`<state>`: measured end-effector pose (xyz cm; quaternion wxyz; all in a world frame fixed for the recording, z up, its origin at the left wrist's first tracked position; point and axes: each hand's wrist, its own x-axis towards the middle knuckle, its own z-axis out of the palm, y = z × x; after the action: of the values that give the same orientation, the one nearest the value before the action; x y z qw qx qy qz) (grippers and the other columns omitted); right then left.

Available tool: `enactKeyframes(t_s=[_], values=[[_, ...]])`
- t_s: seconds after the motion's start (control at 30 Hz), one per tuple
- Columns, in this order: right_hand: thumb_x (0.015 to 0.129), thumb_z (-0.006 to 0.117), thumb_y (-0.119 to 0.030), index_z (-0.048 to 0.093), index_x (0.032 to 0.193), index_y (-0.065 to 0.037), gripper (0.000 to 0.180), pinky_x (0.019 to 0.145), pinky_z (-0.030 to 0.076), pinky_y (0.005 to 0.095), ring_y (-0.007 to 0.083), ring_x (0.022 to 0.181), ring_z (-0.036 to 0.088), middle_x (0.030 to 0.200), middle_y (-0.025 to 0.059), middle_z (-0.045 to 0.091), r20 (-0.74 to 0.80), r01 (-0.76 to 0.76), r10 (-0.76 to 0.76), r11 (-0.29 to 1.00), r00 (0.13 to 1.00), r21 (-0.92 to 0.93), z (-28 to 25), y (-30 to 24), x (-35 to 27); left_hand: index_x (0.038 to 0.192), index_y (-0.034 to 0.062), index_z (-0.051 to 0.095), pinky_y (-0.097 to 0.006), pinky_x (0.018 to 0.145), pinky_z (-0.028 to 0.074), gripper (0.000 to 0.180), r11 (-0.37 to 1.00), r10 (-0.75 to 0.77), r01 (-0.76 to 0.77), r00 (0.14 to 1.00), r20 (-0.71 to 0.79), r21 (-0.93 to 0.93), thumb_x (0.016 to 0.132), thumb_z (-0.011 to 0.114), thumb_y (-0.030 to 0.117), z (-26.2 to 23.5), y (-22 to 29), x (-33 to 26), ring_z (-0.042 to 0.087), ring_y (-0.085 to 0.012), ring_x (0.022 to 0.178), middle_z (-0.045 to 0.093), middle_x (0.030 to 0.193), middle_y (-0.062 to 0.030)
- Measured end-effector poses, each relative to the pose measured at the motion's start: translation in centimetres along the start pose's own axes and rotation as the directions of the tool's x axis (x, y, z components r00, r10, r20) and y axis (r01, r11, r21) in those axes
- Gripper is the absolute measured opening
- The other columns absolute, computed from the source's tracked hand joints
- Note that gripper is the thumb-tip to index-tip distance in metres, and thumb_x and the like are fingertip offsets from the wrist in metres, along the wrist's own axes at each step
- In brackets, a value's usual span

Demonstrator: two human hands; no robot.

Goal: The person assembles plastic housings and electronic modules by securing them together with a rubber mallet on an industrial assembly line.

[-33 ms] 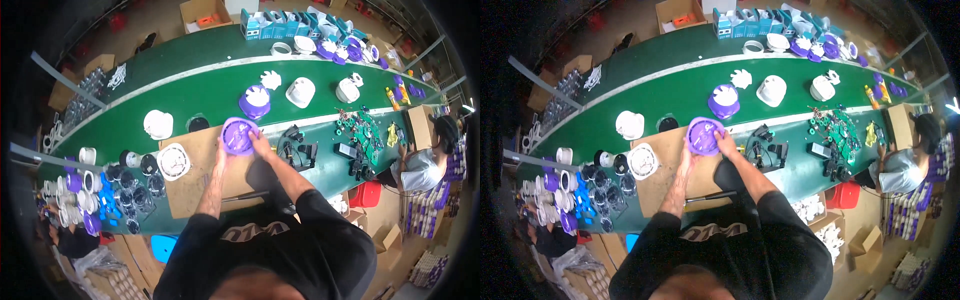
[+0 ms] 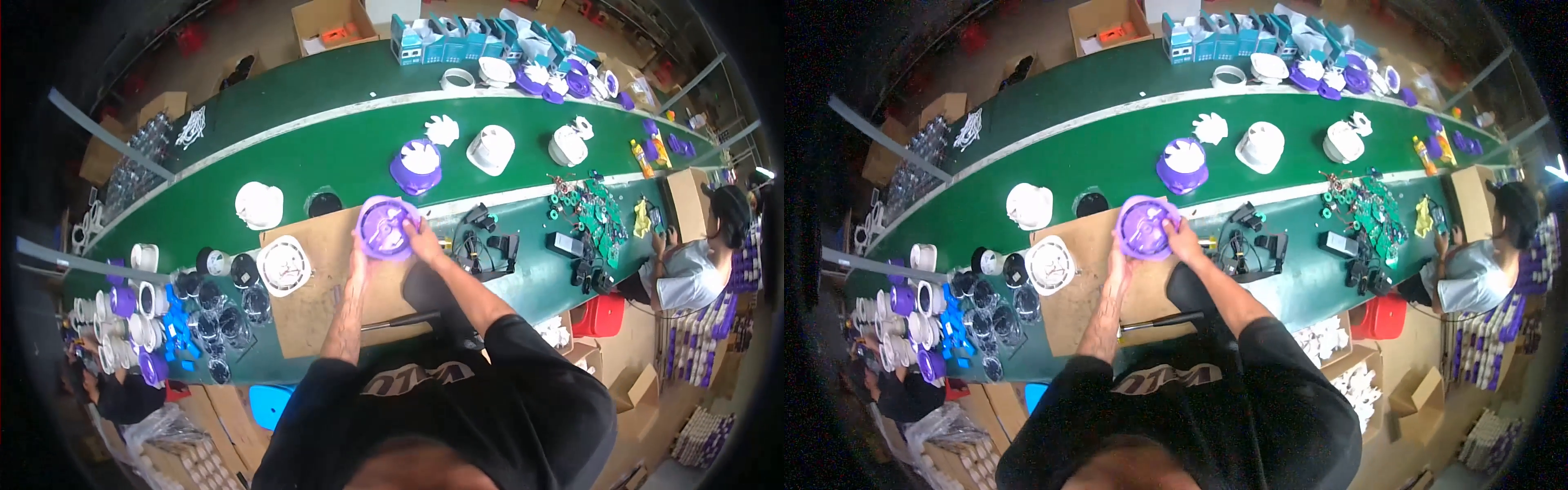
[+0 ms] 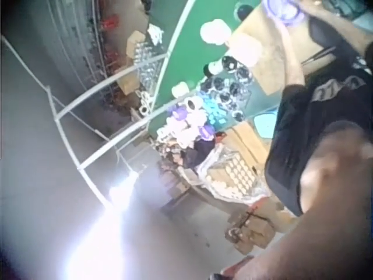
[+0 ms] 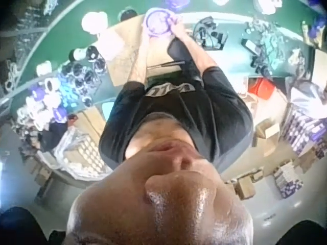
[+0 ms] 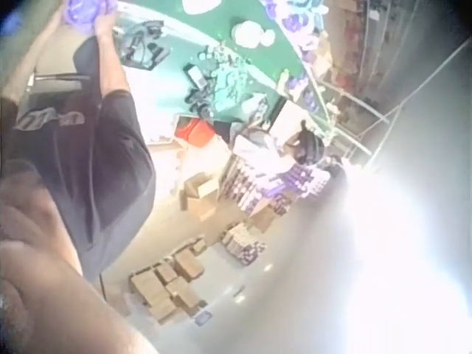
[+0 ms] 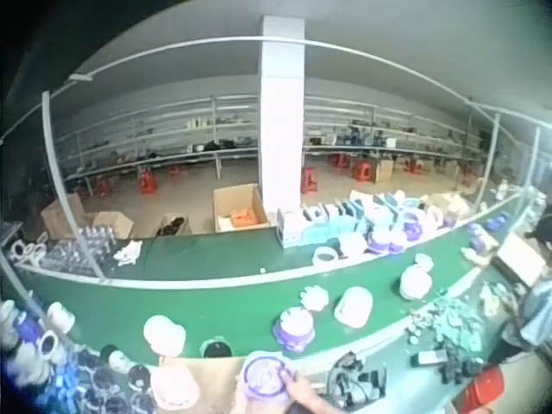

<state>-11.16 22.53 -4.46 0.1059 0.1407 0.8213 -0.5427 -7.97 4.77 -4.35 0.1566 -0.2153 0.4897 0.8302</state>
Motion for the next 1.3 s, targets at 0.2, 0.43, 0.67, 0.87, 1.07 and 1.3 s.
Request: enactKeyframes(t_s=[0.2,0.43,0.67,0.87,1.07,1.3], values=[[0.092,0.050,-0.053,0.046,0.132,-0.008,0.060,0.094,0.045,0.0434,0.0382,0.110,0.059,0.116,0.0234,0.061,0.399,0.052,-0.009,0.994,0.917,-0.095,3.4,-3.5,-12.1,0.143,0.0116,0.035,-0.049,0.104,0.037,0.065,0.968,0.135,-0.185,0.954,-0.267,-0.170,0.096,0.036,0.057,-6.8,-2.3,-15.5,0.043,-0.0251,0.129,0.043,0.142,-0.0089],[0.090,0.051,-0.050,0.044,0.128,0.002,0.065,0.097,0.043,0.0450,0.0404,0.113,0.055,0.118,0.0246,0.059,0.716,0.161,0.018,0.970,0.698,-0.181,19.3,-3.5,-17.8,0.140,0.0152,0.039,-0.051,0.095,0.045,0.065,0.927,0.062,-0.238,0.858,-0.509,-0.290,0.095,0.033,0.061,-18.4,-3.4,-24.8,0.048,-0.0284,0.124,0.046,0.140,-0.0072],[0.088,0.055,-0.051,0.039,0.137,-0.002,0.071,0.099,0.042,0.0451,0.0422,0.116,0.053,0.122,0.0244,0.057,0.679,0.252,-0.101,0.959,0.727,-0.127,24.4,-2.7,-16.3,0.144,0.0188,0.033,-0.054,0.099,0.041,0.069,0.929,0.023,-0.224,0.830,-0.557,-0.296,0.093,0.032,0.065,-23.5,-3.7,-22.9,0.041,-0.0292,0.131,0.039,0.146,-0.0055],[0.088,0.060,-0.048,0.062,0.111,-0.003,0.051,0.065,0.053,0.0290,0.0143,0.075,0.064,0.088,0.0078,0.066,0.678,0.086,-0.092,0.995,0.729,0.043,7.5,-4.6,-13.2,0.139,0.0115,0.039,-0.048,0.090,0.046,0.057,0.979,-0.004,-0.147,0.671,-0.742,-0.138,0.096,0.043,0.048,-22.9,-4.1,-25.6,0.049,-0.0295,0.119,0.046,0.137,-0.0104],[0.091,0.056,-0.031,0.063,0.100,-0.002,0.032,0.064,0.054,0.0327,0.0199,0.080,0.067,0.092,0.0115,0.068,0.147,-0.089,0.050,0.958,0.988,0.272,-20.6,-2.8,2.1,0.124,-0.0009,0.050,-0.036,0.091,0.046,0.034,0.739,0.618,0.053,0.342,-0.708,0.671,0.097,0.051,0.019,-18.1,-2.2,-25.7,0.054,-0.0250,0.107,0.055,0.120,-0.0151],[0.091,0.045,-0.060,0.040,0.139,-0.002,0.076,0.099,0.040,0.0491,0.0356,0.128,0.041,0.140,0.0263,0.039,-0.178,-0.194,0.281,0.898,0.943,0.395,-39.6,5.1,23.6,0.120,0.0007,0.053,-0.032,0.081,0.053,0.027,0.787,0.470,-0.233,0.826,-0.312,0.571,0.097,0.052,0.015,5.2,2.1,-10.4,0.059,-0.0203,0.103,0.059,0.113,-0.0108]])
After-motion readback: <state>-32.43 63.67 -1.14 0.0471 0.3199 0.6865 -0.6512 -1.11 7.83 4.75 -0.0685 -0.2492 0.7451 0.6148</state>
